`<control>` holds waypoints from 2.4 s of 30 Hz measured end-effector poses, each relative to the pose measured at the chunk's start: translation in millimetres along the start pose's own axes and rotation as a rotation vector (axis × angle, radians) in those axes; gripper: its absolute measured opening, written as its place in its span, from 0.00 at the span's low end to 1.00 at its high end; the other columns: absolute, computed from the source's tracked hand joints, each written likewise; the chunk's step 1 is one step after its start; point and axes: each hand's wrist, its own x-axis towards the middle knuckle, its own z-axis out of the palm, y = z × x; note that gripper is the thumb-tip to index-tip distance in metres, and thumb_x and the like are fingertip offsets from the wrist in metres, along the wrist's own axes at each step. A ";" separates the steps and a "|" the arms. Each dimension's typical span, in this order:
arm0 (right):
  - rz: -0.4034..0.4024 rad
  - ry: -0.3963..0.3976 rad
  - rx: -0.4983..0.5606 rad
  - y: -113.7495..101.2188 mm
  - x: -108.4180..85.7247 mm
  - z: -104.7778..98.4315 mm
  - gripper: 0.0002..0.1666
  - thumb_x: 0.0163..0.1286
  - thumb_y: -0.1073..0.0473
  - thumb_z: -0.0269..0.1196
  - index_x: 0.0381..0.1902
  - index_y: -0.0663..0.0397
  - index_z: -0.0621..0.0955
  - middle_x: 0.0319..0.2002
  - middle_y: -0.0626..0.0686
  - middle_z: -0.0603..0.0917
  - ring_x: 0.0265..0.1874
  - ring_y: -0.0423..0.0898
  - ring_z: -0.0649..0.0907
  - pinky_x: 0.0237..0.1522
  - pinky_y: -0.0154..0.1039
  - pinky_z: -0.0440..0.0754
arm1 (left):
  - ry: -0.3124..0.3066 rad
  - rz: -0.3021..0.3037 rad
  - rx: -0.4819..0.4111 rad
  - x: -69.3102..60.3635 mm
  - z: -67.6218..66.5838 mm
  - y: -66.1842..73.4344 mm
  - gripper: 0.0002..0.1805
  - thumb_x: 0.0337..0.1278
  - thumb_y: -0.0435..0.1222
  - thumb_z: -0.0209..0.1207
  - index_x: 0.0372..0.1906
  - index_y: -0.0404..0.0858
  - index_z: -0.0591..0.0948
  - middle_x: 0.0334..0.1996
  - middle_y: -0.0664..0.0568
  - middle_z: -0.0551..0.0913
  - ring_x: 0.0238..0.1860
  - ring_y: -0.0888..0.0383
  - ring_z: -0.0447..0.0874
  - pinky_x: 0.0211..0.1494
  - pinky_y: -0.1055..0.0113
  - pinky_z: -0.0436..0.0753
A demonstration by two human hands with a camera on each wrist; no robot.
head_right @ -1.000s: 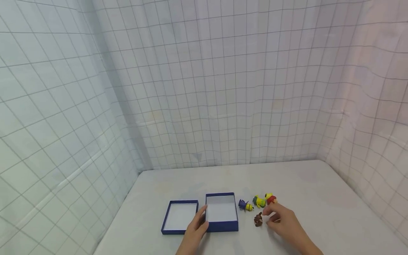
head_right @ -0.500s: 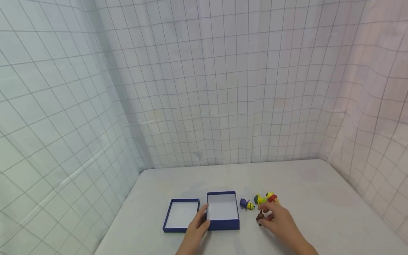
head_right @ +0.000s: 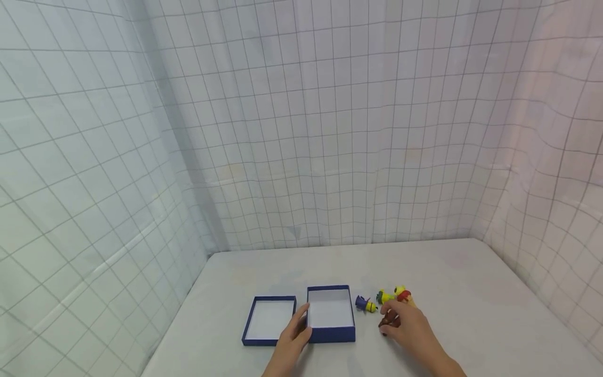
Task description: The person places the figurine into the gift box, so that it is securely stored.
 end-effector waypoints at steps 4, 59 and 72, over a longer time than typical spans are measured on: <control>-0.020 0.004 -0.001 -2.3 0.1 -0.7 0.20 0.51 0.65 0.78 0.39 0.48 0.82 0.27 0.41 0.81 0.25 0.38 0.80 0.28 0.32 0.81 | 0.001 -0.006 0.000 0.6 0.1 -0.9 0.31 0.69 0.37 0.57 0.75 0.56 0.68 0.74 0.35 0.63 0.74 0.30 0.54 0.71 0.35 0.61; -0.216 0.097 0.141 -48.9 11.2 -10.0 0.12 0.61 0.65 0.73 0.39 0.43 0.87 0.36 0.38 0.86 0.33 0.36 0.86 0.33 0.31 0.85 | -0.027 0.045 0.003 -3.1 1.3 1.0 0.31 0.72 0.35 0.54 0.77 0.47 0.65 0.75 0.35 0.60 0.74 0.32 0.55 0.72 0.41 0.64; -0.210 0.034 0.245 -65.0 15.6 -5.4 0.07 0.63 0.56 0.73 0.38 0.40 0.86 0.35 0.39 0.86 0.33 0.40 0.86 0.31 0.35 0.85 | -0.029 0.027 -0.012 -2.7 1.0 2.8 0.31 0.72 0.35 0.54 0.77 0.48 0.65 0.75 0.34 0.59 0.74 0.32 0.55 0.72 0.41 0.65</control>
